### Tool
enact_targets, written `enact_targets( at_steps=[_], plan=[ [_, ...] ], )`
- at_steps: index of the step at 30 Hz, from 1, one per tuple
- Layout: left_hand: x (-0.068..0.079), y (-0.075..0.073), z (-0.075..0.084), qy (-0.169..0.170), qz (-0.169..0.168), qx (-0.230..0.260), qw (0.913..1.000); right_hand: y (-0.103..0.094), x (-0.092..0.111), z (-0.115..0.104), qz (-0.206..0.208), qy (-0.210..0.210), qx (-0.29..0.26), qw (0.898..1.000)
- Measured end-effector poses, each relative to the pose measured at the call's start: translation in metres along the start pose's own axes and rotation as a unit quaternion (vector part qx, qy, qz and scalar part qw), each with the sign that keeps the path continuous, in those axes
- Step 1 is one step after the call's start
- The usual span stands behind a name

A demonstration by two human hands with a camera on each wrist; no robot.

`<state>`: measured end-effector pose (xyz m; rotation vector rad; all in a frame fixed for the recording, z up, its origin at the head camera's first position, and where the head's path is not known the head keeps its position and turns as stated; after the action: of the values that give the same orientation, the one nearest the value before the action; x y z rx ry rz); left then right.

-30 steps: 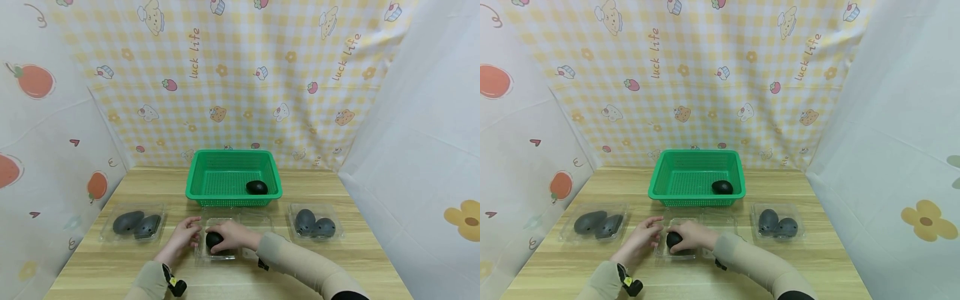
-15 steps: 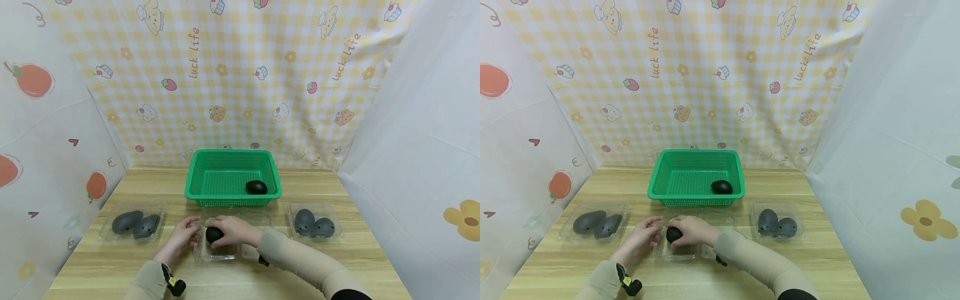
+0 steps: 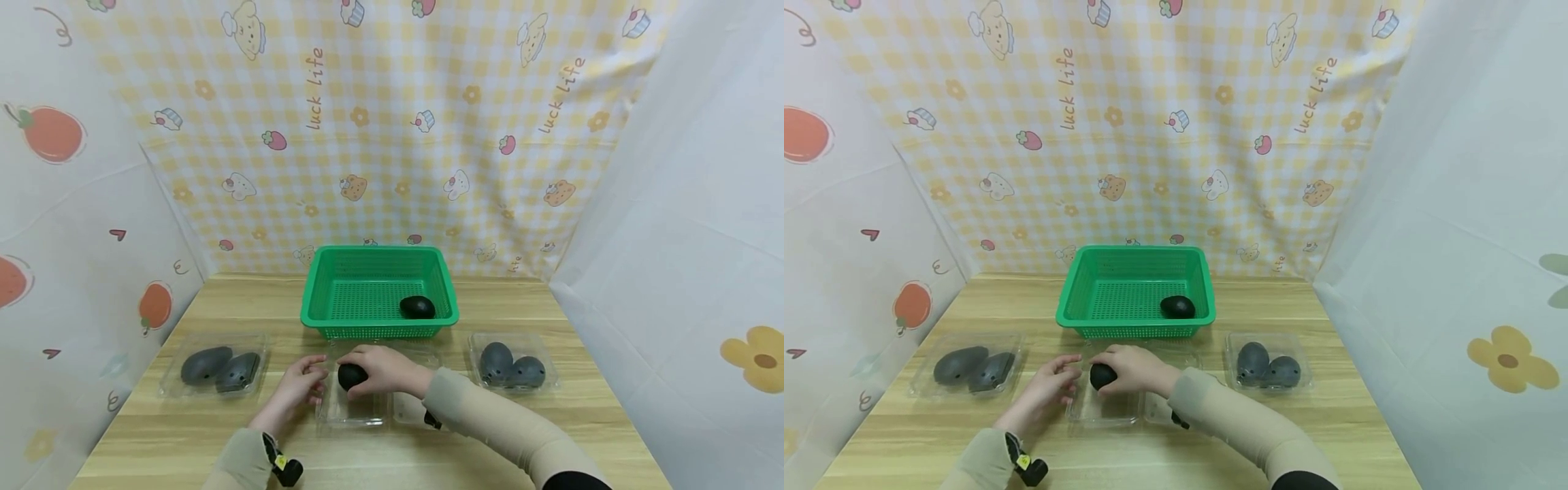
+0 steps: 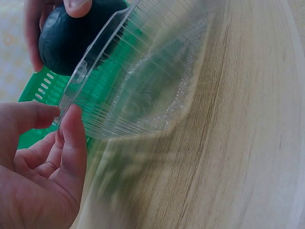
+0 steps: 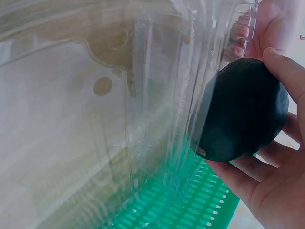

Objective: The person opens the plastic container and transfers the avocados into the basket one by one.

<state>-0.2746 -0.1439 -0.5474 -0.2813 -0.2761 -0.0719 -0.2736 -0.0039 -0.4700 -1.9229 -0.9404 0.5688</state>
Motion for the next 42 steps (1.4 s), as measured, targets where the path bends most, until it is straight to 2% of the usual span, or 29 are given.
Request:
enact_targets(
  at_steps=[14,25,36,42],
  plan=[
    [0.000,0.001,-0.002,0.001,-0.011,0.004,0.9999,-0.012,-0.001,-0.003,0.018,-0.023,0.017,0.999],
    [-0.001,0.001,-0.003,-0.002,-0.003,-0.002,1.0000,-0.027,0.001,-0.005,0.017,-0.017,0.024,0.999],
    [0.000,0.002,-0.003,0.006,-0.009,0.025,0.9996,-0.039,0.003,-0.001,0.028,-0.030,0.032,0.999],
    [-0.001,0.002,-0.004,0.009,-0.006,0.019,0.9998,-0.044,0.003,-0.002,0.024,-0.022,0.034,0.999]
  ],
)
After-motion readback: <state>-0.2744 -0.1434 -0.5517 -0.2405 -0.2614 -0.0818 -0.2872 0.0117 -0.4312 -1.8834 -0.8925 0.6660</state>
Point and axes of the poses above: each hand's wrist, its own x-axis away from the middle knuckle, its own y-axis out of the palm, z = x × y, the point moved 8 cm from there along -x, towards the middle knuckle, and after that the axes turned 13 degrees about -x, right-handed, at the moved point
